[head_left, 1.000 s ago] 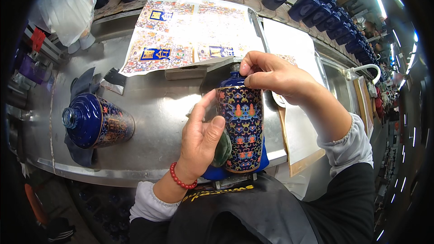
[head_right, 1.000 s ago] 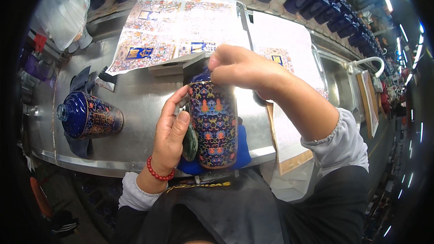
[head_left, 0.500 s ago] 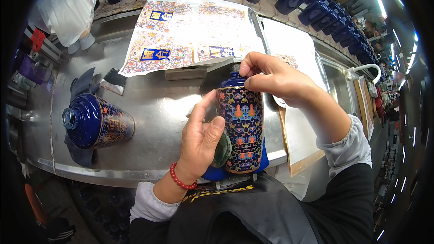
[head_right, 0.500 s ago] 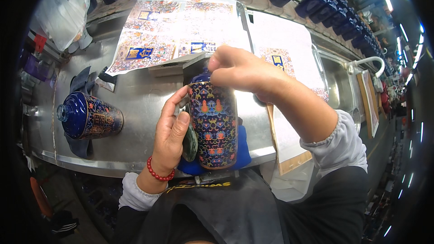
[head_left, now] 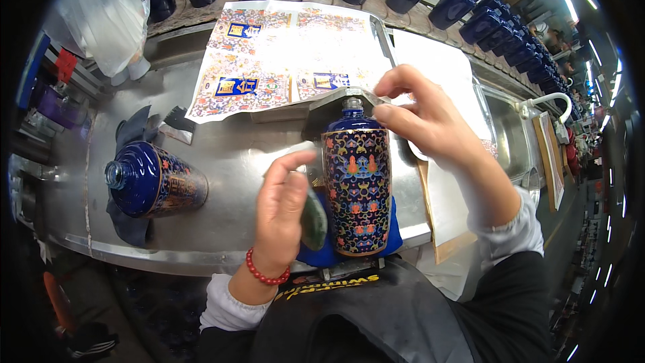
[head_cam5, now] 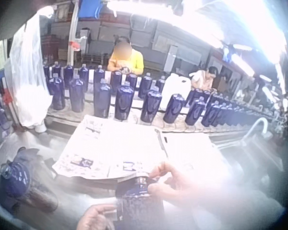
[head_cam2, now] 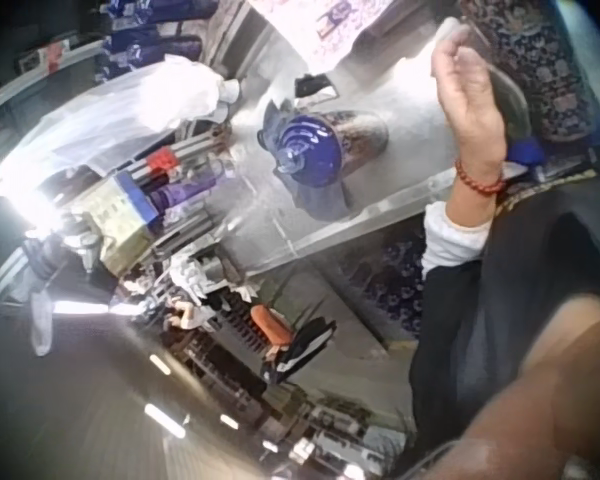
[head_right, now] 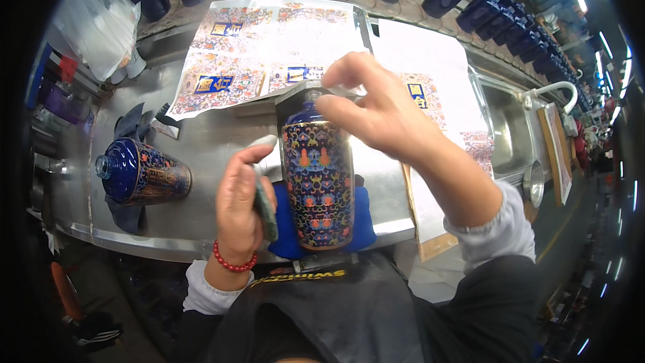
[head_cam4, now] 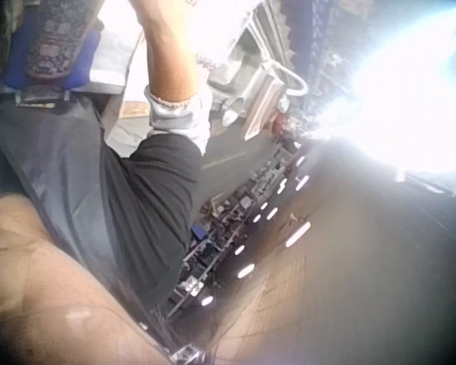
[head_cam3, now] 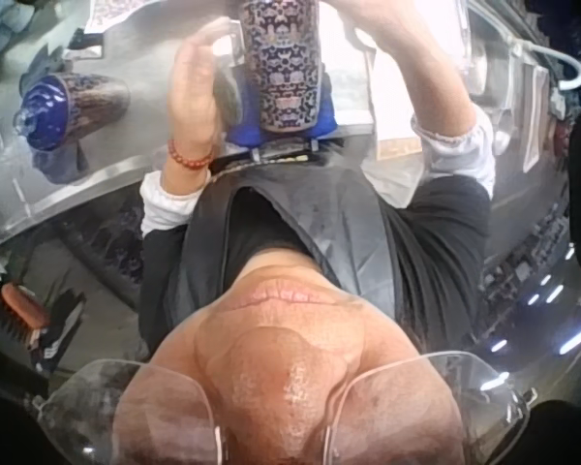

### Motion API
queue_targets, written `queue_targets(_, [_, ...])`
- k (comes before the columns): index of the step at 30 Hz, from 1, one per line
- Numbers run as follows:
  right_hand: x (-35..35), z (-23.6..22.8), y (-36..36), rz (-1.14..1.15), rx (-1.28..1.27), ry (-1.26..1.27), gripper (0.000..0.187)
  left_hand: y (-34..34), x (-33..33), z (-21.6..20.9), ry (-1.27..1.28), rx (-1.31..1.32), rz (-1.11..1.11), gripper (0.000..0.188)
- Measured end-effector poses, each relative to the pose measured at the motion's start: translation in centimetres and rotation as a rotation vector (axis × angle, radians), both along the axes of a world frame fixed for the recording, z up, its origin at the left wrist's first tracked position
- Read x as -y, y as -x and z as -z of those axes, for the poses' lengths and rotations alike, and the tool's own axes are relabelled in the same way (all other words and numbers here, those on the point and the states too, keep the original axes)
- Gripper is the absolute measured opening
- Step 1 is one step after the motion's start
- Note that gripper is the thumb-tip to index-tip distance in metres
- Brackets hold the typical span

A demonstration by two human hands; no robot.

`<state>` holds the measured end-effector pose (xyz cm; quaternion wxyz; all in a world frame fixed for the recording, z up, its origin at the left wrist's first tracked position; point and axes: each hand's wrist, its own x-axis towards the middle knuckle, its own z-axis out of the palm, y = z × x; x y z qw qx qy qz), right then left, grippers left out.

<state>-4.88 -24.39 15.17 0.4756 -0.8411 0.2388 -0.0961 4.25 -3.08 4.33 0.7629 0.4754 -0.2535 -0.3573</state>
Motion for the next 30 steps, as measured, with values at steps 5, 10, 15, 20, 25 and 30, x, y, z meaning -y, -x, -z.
queue_targets(5, [-6.3, -1.1, 4.5, -0.493, 0.389, 0.326, 0.064, 0.3, -0.2, -3.0, 0.256, -0.159, -0.032, 0.036])
queue_targets(10, [-8.5, 1.4, 5.5, -0.288, 0.511, 0.539, 0.086, 2.7, 2.9, -5.2, 0.345, -0.117, -0.056, 0.027])
queue_targets(15, [-6.0, 1.8, 7.9, -0.084, 0.512, 0.124, 0.056, 1.0, 4.3, -5.4, 0.32, 0.363, -0.066, 0.037])
queue_targets(20, [-3.0, 3.6, 8.7, 0.203, 0.562, -0.153, 0.048, -3.5, 4.2, -3.8, -0.085, 1.485, -0.308, 0.03])
queue_targets(25, [-1.6, 4.8, 9.3, 0.07, 0.513, 0.124, 0.05, -3.0, 3.9, -3.0, -0.139, 1.6, -0.351, 0.045])
queue_targets(30, [-1.5, 4.9, 9.2, 0.055, 0.496, 0.237, 0.049, -4.0, 3.9, -3.3, -0.15, 1.625, -0.315, 0.045])
